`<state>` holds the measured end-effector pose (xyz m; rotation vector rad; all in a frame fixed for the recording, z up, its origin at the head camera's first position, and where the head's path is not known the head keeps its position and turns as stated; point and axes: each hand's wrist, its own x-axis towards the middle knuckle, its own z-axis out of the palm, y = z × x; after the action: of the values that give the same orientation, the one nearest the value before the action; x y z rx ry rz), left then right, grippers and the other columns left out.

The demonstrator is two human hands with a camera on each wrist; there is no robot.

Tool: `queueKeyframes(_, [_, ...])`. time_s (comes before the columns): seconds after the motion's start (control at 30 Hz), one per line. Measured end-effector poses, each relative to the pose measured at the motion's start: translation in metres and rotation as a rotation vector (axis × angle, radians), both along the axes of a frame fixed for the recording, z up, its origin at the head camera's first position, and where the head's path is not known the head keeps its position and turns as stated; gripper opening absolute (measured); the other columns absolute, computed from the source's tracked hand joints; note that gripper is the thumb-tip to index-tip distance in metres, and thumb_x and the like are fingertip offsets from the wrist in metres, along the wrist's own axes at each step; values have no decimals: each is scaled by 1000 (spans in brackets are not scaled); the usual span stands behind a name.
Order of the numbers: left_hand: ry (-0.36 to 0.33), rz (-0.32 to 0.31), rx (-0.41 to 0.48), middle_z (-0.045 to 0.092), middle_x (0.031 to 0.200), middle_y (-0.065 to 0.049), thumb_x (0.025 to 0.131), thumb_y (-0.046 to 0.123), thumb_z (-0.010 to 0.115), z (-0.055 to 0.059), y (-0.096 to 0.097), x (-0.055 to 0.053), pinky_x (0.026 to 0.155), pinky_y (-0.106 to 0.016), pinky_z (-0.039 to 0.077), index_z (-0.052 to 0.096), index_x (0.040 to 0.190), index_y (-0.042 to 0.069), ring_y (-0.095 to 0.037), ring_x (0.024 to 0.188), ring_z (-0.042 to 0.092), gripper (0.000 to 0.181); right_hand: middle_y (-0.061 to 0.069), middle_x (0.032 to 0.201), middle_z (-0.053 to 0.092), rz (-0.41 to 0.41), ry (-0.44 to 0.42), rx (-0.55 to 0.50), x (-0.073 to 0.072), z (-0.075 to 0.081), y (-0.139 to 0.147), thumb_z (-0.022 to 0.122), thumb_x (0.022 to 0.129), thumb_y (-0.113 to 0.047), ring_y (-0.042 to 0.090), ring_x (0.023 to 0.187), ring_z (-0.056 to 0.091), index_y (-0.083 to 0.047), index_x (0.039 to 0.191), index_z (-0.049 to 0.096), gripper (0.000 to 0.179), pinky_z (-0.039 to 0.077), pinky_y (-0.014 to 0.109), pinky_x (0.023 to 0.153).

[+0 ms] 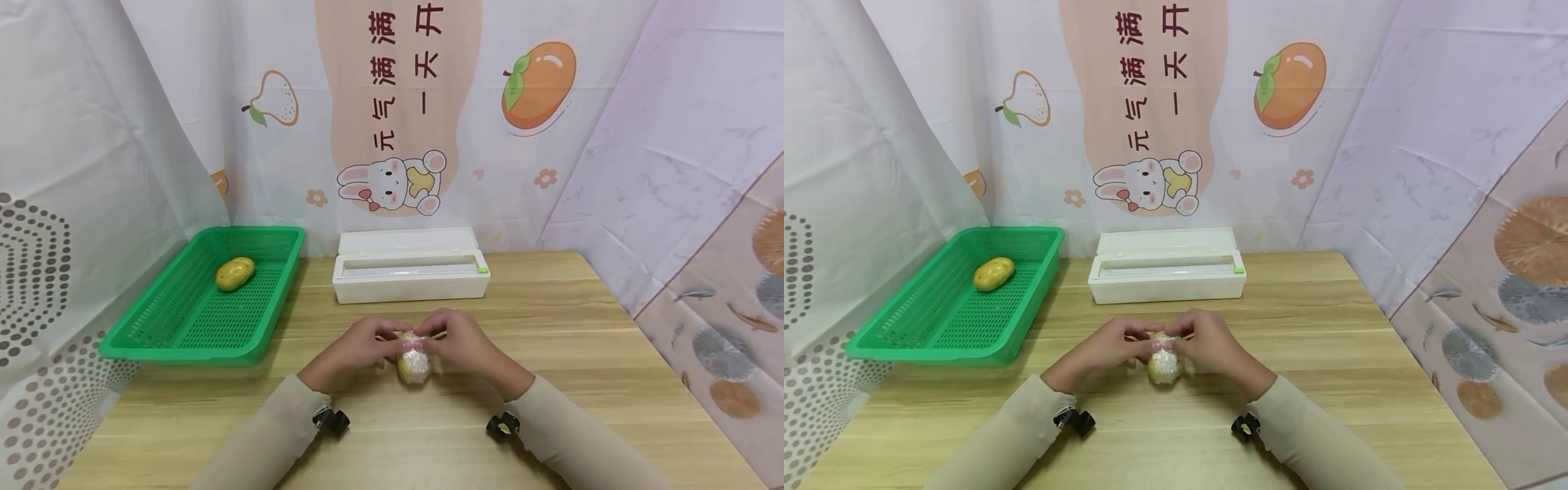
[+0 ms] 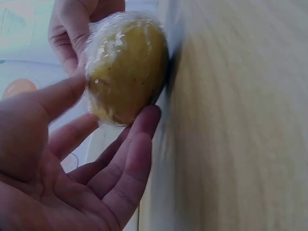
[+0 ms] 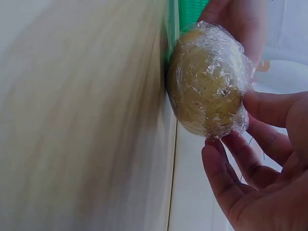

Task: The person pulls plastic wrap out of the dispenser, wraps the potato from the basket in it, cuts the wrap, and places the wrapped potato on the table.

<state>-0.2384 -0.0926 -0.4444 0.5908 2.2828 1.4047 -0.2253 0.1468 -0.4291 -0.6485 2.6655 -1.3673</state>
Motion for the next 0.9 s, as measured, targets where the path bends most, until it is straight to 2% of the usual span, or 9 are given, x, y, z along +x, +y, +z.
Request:
queueKeyframes(0.1, [20,19,-7,78,106,-1,98,40,72,-1,0,0,62,-37,60,68,137,27,-21,81,78,42,-4,101,74,-16,-2,5,1,0,-2,83,89,-16,12,92,70,-18,100,81,12,60,24,79])
queueKeyframes(0.2, [74,47,-54,78,107,2,97,41,73,1,-1,2,63,-36,59,70,135,26,-18,83,77,42,-3,103,77,-33,25,34,3,1,-5,82,90,-17,11,92,71,-13,108,80,18,60,25,79])
queueKeyframes(0.37, [271,102,-163,78,114,5,95,41,75,5,2,6,77,-30,58,78,123,22,-8,94,71,33,-4,97,75,-44,128,119,7,2,-10,83,90,-21,7,84,67,-13,102,82,15,58,22,73])
queueKeyframes(0.43, [358,125,-195,78,113,5,94,38,77,7,6,8,84,-30,58,81,115,20,-8,99,70,29,-5,93,71,-57,157,145,9,3,-11,84,89,-22,7,80,63,-13,97,83,12,56,21,68])
queueKeyframes(0.53, [437,154,-207,78,105,3,92,34,80,11,11,13,84,-32,58,83,106,17,-11,97,70,22,-6,89,64,-79,165,163,11,4,-10,86,87,-22,7,78,58,-12,96,84,14,52,22,63])
queueKeyframes(0.67, [451,196,-187,73,90,8,88,32,83,13,15,17,75,-27,55,85,95,18,-7,85,65,15,-8,86,65,-77,179,144,11,3,-10,87,86,-21,5,78,59,-13,93,84,11,52,22,63])
queueKeyframes(0.77, [422,209,-161,72,84,11,87,28,85,14,15,18,70,-23,55,84,89,20,-4,78,64,8,-9,84,72,-64,185,90,11,2,-10,87,84,-18,4,77,64,-14,89,84,7,55,21,63])
queueKeyframes(0.9, [386,207,-133,75,82,12,87,22,85,15,14,18,70,-23,56,82,85,21,-3,76,66,5,-8,82,77,-46,162,32,11,1,-10,87,85,-16,1,74,68,-15,88,84,4,57,21,63])
